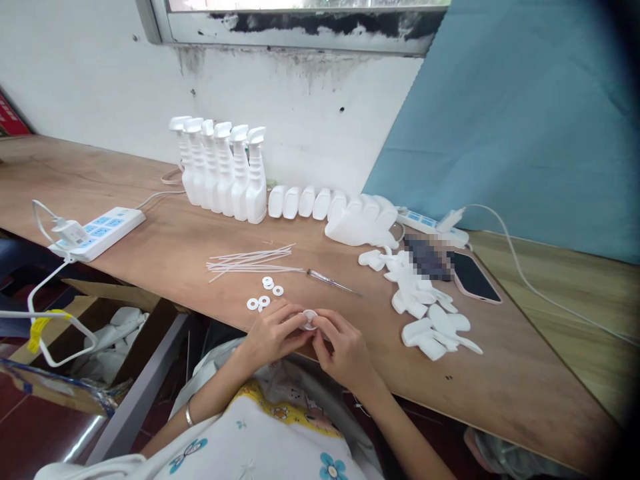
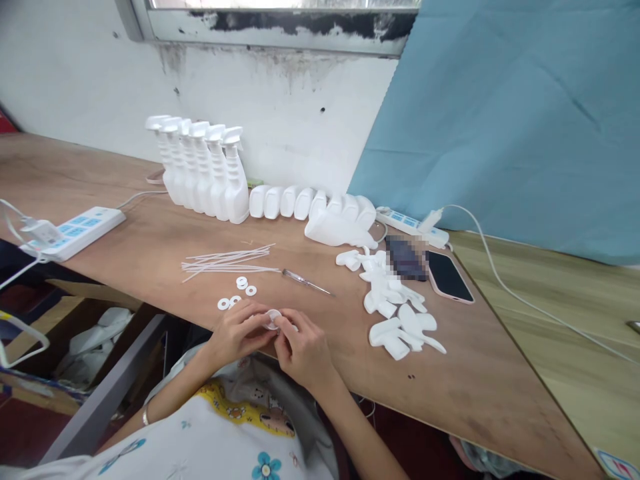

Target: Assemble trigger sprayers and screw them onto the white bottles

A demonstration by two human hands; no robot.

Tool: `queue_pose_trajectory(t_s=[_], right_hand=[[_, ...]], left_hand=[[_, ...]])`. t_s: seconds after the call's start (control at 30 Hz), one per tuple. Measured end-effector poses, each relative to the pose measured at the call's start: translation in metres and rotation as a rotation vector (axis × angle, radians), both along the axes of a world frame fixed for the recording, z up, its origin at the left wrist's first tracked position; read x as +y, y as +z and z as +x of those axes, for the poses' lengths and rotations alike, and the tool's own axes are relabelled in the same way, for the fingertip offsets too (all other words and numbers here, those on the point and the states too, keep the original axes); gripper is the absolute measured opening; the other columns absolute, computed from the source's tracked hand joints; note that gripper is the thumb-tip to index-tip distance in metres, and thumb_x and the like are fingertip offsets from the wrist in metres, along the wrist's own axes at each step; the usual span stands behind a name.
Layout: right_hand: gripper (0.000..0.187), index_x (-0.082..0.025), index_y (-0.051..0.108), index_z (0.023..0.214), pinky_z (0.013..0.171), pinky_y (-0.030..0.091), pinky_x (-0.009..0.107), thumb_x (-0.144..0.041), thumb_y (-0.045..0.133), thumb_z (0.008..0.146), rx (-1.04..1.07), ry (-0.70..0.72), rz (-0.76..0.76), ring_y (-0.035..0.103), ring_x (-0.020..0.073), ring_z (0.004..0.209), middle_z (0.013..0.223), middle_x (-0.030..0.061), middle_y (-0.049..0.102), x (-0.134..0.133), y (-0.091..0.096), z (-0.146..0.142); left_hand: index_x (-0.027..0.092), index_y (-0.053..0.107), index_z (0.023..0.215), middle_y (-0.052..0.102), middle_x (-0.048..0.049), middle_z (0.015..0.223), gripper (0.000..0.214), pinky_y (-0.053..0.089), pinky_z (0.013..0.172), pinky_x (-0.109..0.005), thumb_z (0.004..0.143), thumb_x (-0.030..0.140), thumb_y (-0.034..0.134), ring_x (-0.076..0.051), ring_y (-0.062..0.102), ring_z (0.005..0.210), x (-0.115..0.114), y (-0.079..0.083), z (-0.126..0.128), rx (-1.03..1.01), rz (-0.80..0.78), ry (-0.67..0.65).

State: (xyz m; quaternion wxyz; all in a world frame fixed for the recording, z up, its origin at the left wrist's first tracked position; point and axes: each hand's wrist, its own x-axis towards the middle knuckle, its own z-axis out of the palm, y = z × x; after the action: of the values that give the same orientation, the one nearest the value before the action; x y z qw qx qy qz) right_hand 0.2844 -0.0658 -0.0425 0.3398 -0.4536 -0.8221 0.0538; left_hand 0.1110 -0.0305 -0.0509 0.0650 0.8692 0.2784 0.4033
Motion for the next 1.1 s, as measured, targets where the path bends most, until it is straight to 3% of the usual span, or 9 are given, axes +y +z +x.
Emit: queue_pose_trajectory(t_s=[0.3,0.47,0.7,1.1], right_hand=[[0.030,-0.021,0.048,0.095,0.070,0.046,0.031,-0.004,0.039,0.072,-0.030,-0.001,-0.060,0.053,0.0188,0.081,0.090,0.0059,0.057,0.005,0.002,0.001],[0.026,-0.020,0.044,0.097,0.071,0.046,0.031,-0.009,0.043,0.074,0.008,0.031,-0.128,0.054,0.0193,0.082,0.090,0.0063,0.057,0.002,0.002,0.005],[0.036,-0.019,0.035,0.110,0.073,0.049,0.031,-0.019,0.049,0.077,0.104,-0.008,-0.109,0.059,0.0190,0.086,0.101,0.0099,0.055,0.000,-0.001,0.006],[0.032,-0.019,0.038,0.108,0.071,0.050,0.031,-0.021,0.050,0.079,0.080,-0.046,-0.096,0.060,0.0192,0.087,0.099,0.0098,0.058,0.002,-0.004,0.004]], left_hand=[[0.020,0.057,0.091,0.062,-0.0041,0.093,0.011,0.040,0.073,-0.028,0.084,0.027,0.052,-0.015,0.052,0.080,0.004,-0.001,0.002,0.056,0.022,0.060],[0.022,0.058,0.088,0.064,-0.0024,0.094,0.012,0.034,0.074,-0.032,0.083,0.032,0.054,-0.017,0.053,0.082,0.003,0.004,0.003,0.145,0.119,0.149],[0.021,0.059,0.086,0.064,-0.0024,0.092,0.013,0.033,0.073,-0.030,0.083,0.033,0.054,-0.014,0.054,0.081,0.002,0.002,0.004,0.100,0.051,0.136],[0.023,0.060,0.083,0.065,-0.0006,0.091,0.011,0.032,0.071,-0.032,0.083,0.032,0.054,-0.016,0.051,0.079,0.001,0.009,0.004,0.148,0.089,0.180]])
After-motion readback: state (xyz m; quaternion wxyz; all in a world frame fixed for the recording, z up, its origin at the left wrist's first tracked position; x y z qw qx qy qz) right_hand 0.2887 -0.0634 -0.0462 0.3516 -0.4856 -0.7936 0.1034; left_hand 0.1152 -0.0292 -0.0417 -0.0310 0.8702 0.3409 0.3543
